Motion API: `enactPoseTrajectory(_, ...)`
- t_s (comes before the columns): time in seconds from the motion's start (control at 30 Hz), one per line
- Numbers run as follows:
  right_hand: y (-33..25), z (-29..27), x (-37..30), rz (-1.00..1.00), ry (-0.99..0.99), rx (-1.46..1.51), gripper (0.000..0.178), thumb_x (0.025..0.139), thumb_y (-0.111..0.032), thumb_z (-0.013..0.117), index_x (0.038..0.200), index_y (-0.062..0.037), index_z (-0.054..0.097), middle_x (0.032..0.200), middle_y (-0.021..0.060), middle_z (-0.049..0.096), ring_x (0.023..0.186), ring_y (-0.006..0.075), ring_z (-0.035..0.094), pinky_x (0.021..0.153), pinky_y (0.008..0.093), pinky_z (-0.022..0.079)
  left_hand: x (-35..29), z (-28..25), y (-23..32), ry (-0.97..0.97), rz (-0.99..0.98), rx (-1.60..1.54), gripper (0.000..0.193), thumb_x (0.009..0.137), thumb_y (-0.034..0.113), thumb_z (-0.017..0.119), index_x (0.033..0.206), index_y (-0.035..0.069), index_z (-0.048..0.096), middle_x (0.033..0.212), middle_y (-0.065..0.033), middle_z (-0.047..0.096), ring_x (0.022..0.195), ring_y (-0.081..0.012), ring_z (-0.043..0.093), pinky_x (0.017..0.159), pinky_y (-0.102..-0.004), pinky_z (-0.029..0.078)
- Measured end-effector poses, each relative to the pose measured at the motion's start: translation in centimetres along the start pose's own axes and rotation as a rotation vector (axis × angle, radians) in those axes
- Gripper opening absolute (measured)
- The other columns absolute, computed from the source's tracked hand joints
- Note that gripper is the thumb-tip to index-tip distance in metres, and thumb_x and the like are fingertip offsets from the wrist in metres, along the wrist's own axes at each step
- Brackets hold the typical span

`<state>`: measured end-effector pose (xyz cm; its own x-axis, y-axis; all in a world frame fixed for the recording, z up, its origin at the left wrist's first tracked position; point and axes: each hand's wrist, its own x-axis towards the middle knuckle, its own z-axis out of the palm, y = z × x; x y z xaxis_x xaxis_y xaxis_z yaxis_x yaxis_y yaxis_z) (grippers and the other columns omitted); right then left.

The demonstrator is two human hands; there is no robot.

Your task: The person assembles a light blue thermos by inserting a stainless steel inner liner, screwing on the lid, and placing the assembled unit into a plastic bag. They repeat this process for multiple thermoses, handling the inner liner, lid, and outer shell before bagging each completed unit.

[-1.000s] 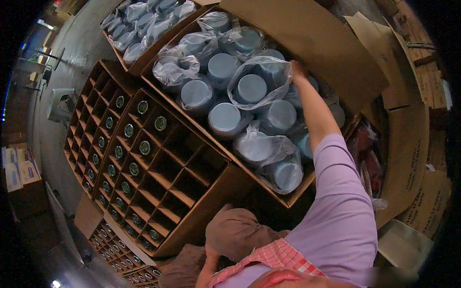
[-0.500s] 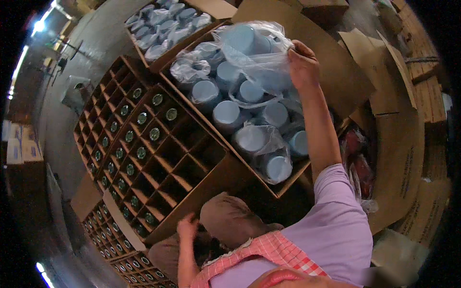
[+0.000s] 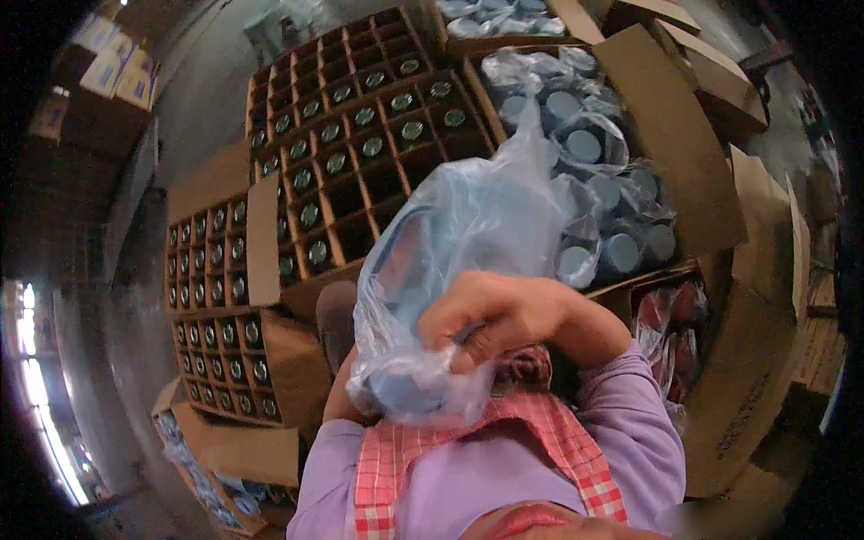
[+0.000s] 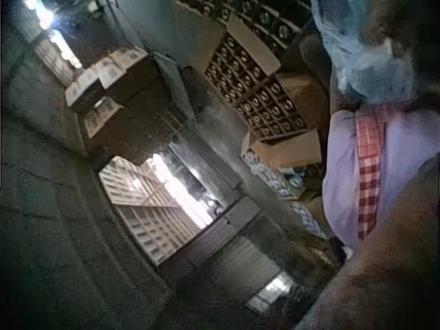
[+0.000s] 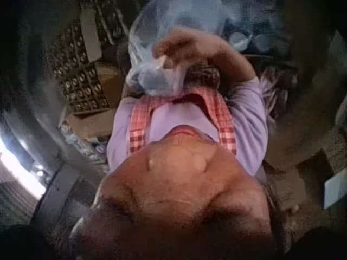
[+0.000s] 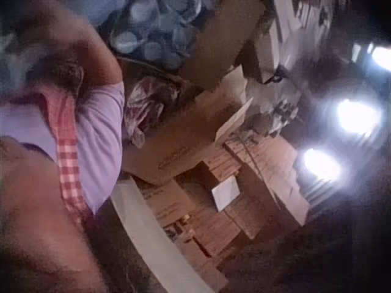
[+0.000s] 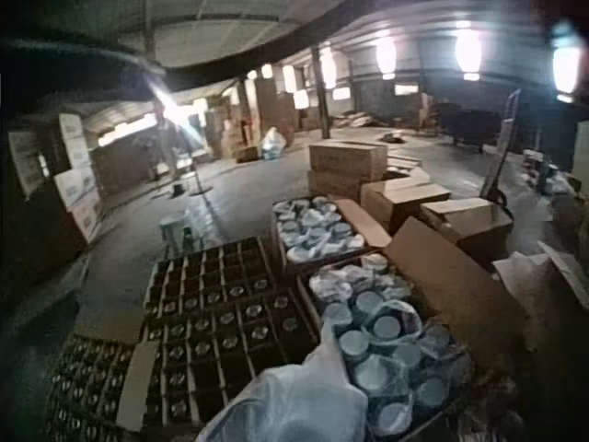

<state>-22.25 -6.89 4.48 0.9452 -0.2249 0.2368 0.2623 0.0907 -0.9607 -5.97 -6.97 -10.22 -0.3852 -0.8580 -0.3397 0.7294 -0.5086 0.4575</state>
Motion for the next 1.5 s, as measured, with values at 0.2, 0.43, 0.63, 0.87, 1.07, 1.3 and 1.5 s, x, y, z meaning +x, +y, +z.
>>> enactPoseTrajectory(0.2,1.8,0.1,-4.4,-0.200,1.059,-0.932,0.046,0.065,-0.014,0.070,0.105,0.0002,0.053,0.097,0.0108,0.056,0.089,0.0227,0.053,0.081,0.0338,0.041,-4.9,-0.6,1.1,0.068,0.044,0.035,0.060,0.081,0.045,0.051,0.120,0.001,0.044,0.113,-0.0163,0.052,0.099,-0.0289,0.054,0.085,-0.0416,0.044)
enactPoseTrajectory(0.43,5.1,-0.7,2.3,0.056,1.062,-0.612,0.013,0.071,-0.005,0.063,0.082,0.0017,0.059,0.075,0.0027,0.059,0.070,0.0114,0.054,0.063,0.0247,0.044,-9.9,-4.0,5.6,0.345,0.057,0.210,0.059,0.080,0.045,0.053,0.118,0.001,0.048,0.112,-0.0144,0.053,0.098,-0.0265,0.054,0.086,-0.0400,0.044)
enactPoseTrajectory(0.63,1.2,-8.4,4.7,-0.064,0.975,0.076,0.017,0.085,-0.010,0.045,0.093,0.0010,0.055,0.079,0.0090,0.061,0.064,0.0196,0.059,0.066,0.0289,0.048,-14.9,0.7,6.5,0.260,0.437,0.239,0.049,0.073,0.025,0.063,0.115,0.002,0.052,0.106,-0.0120,0.057,0.094,-0.0215,0.056,0.085,-0.0325,0.044)
enactPoseTrajectory(0.87,0.3,-5.0,7.7,-0.275,0.805,0.617,0.015,0.088,-0.012,0.046,0.087,0.0010,0.054,0.066,0.0114,0.059,0.053,0.0168,0.056,0.049,0.0264,0.048,-13.5,-4.1,4.2,0.485,0.364,0.631,0.041,0.065,0.007,0.064,0.104,-0.002,0.054,0.094,-0.0092,0.059,0.081,-0.0165,0.056,0.074,-0.0267,0.044)
enactPoseTrajectory(1.07,-1.3,-7.1,3.3,-0.393,0.894,0.572,0.016,0.086,-0.012,0.045,0.089,0.0002,0.054,0.074,0.0114,0.059,0.065,0.0200,0.057,0.060,0.0313,0.047,-12.0,-5.6,4.2,0.380,0.607,0.440,0.032,0.063,0.007,0.051,0.094,0.000,0.053,0.088,-0.0063,0.058,0.074,-0.0143,0.056,0.070,-0.0250,0.044)
enactPoseTrajectory(1.3,-8.0,-10.2,-2.3,-0.877,1.184,0.017,0.018,0.084,-0.012,0.044,0.092,-0.0008,0.055,0.084,0.0114,0.060,0.078,0.0238,0.058,0.071,0.0370,0.046,-10.1,-4.5,4.1,0.491,0.634,0.392,0.013,0.071,0.002,0.053,0.082,0.001,0.058,0.071,-0.0049,0.059,0.061,-0.0108,0.053,0.060,-0.0210,0.042)
enactPoseTrajectory(1.5,19.6,-8.8,-8.4,-0.043,1.584,0.021,0.023,0.081,-0.018,0.053,0.095,-0.0002,0.057,0.090,0.0106,0.059,0.083,0.0207,0.055,0.070,0.0359,0.042,-10.7,-4.7,6.4,0.787,0.679,0.510,0.018,0.068,-0.001,0.049,0.084,-0.002,0.058,0.068,-0.0037,0.057,0.054,-0.0108,0.050,0.051,-0.0218,0.040)
